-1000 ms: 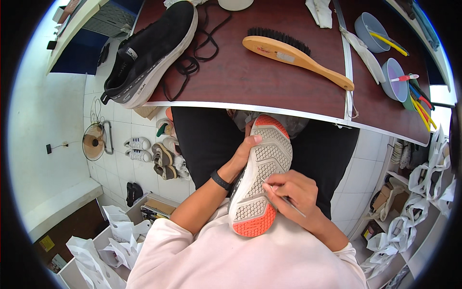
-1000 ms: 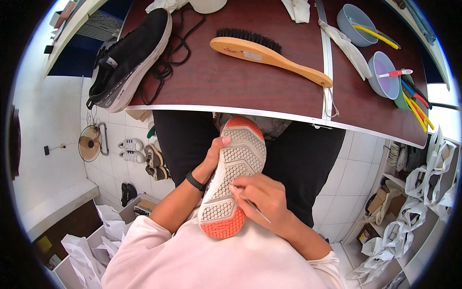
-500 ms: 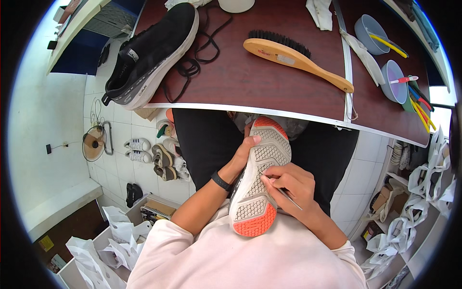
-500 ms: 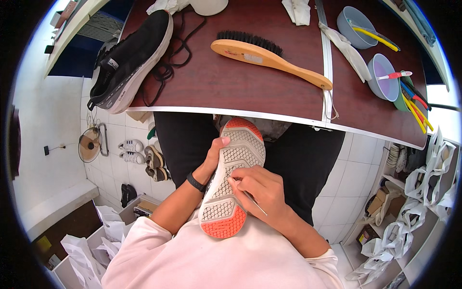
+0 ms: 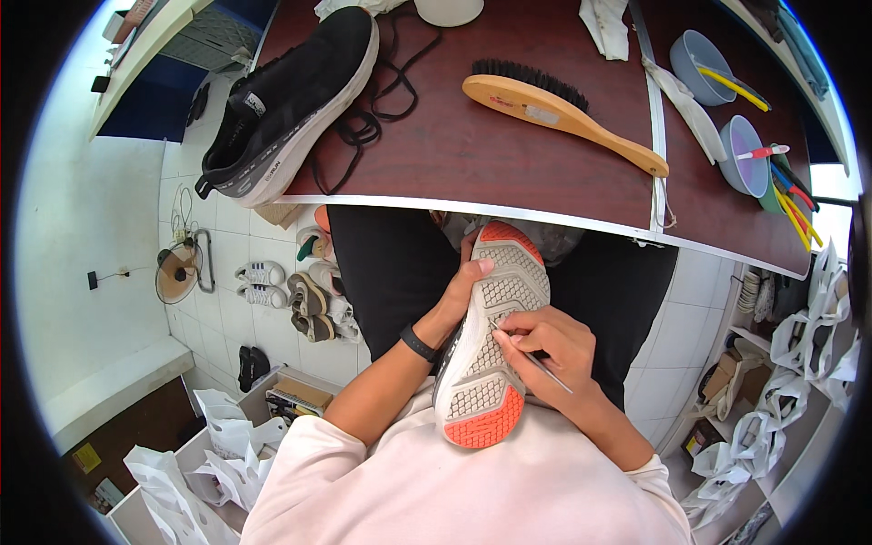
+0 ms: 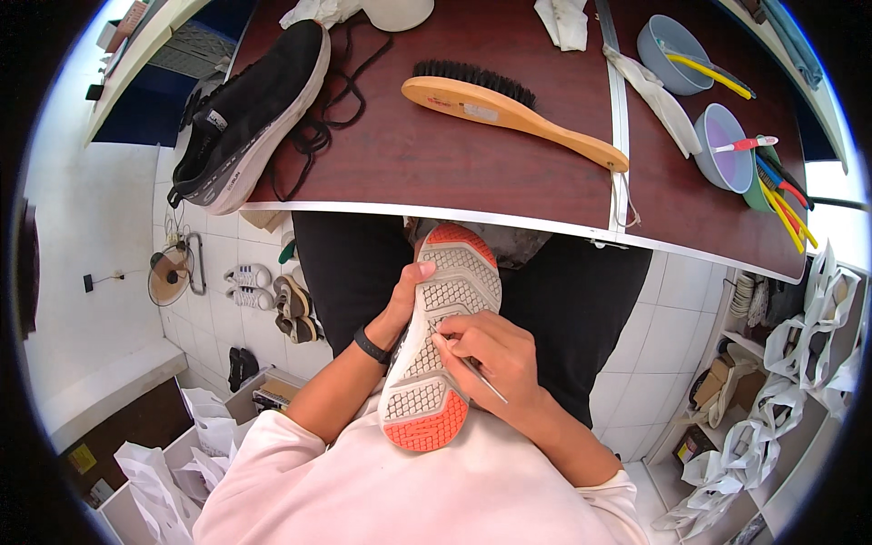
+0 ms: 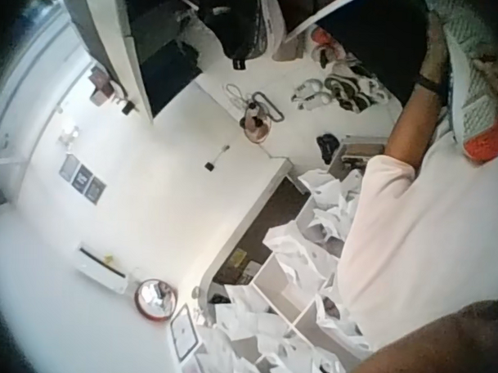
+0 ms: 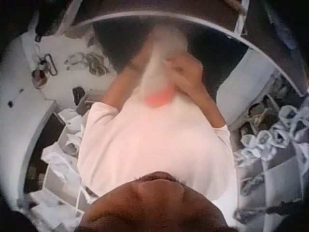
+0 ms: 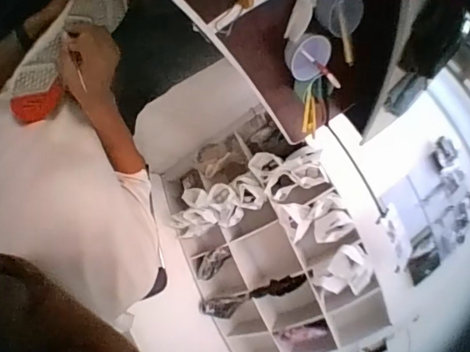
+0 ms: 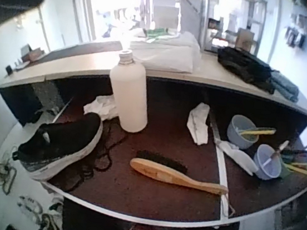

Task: Removing debris from a sneaker sole using a pick tool.

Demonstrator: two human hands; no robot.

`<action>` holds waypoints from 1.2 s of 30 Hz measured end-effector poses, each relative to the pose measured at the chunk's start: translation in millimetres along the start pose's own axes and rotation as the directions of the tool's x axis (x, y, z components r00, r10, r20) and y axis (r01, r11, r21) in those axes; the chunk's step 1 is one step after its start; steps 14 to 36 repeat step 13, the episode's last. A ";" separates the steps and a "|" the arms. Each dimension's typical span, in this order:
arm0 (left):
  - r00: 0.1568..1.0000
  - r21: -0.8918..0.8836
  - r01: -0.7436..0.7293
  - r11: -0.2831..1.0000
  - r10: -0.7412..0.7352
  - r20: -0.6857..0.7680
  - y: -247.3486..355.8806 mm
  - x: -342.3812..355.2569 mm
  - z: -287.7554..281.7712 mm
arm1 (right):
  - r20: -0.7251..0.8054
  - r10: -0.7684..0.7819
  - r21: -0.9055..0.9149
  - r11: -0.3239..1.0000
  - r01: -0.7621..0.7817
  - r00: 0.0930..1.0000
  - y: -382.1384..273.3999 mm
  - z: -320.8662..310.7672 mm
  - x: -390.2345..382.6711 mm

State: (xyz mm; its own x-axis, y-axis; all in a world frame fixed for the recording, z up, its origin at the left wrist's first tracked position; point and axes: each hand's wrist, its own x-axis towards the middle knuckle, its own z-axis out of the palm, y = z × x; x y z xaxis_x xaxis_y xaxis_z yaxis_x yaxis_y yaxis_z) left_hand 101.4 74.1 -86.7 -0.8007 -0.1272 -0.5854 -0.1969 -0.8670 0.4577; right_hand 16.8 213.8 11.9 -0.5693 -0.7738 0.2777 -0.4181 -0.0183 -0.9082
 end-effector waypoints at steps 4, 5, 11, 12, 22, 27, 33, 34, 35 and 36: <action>0.999 -0.043 0.035 0.998 -0.036 -0.025 2.3 -0.8 -3.5 | 0.162 0.093 0.141 0.983 -0.116 0.982 -18.5 -16.9 -7.4; 1.000 -0.020 0.014 1.000 -0.014 -0.018 2.6 -0.3 -3.8 | 0.163 0.094 0.140 0.983 -0.117 0.982 -19.8 -18.6 -7.8; 0.998 0.009 0.012 1.000 -0.011 -0.057 -5.2 6.3 -8.8 | 0.072 -0.049 -0.042 0.998 0.053 0.996 -7.5 -5.3 -1.9; 0.999 0.024 -0.005 1.000 0.006 -0.041 -7.7 7.1 -12.2 | 0.071 -0.058 -0.062 0.996 0.062 0.996 -5.3 -3.7 -2.4; 0.998 0.036 -0.019 0.999 0.021 -0.053 -7.5 7.3 -12.8 | 0.069 -0.067 -0.081 0.994 0.072 0.995 -2.5 -1.7 -3.1; 0.998 0.036 -0.019 0.999 0.021 -0.053 -7.5 7.3 -12.8 | 0.069 -0.067 -0.081 0.994 0.072 0.995 -2.5 -1.7 -3.1; 0.998 0.036 -0.019 0.999 0.021 -0.053 -7.5 7.3 -12.8 | 0.069 -0.067 -0.081 0.994 0.072 0.995 -2.5 -1.7 -3.1; 0.998 0.036 -0.019 0.999 0.021 -0.053 -7.5 7.3 -12.8 | 0.069 -0.067 -0.081 0.994 0.072 0.995 -2.5 -1.7 -3.1; 0.998 0.036 -0.019 0.999 0.021 -0.053 -7.5 7.3 -12.8 | 0.069 -0.067 -0.081 0.994 0.072 0.995 -2.5 -1.7 -3.1; 0.998 0.036 -0.019 0.999 0.021 -0.053 -7.5 7.3 -12.8 | 0.069 -0.067 -0.081 0.994 0.072 0.995 -2.5 -1.7 -3.1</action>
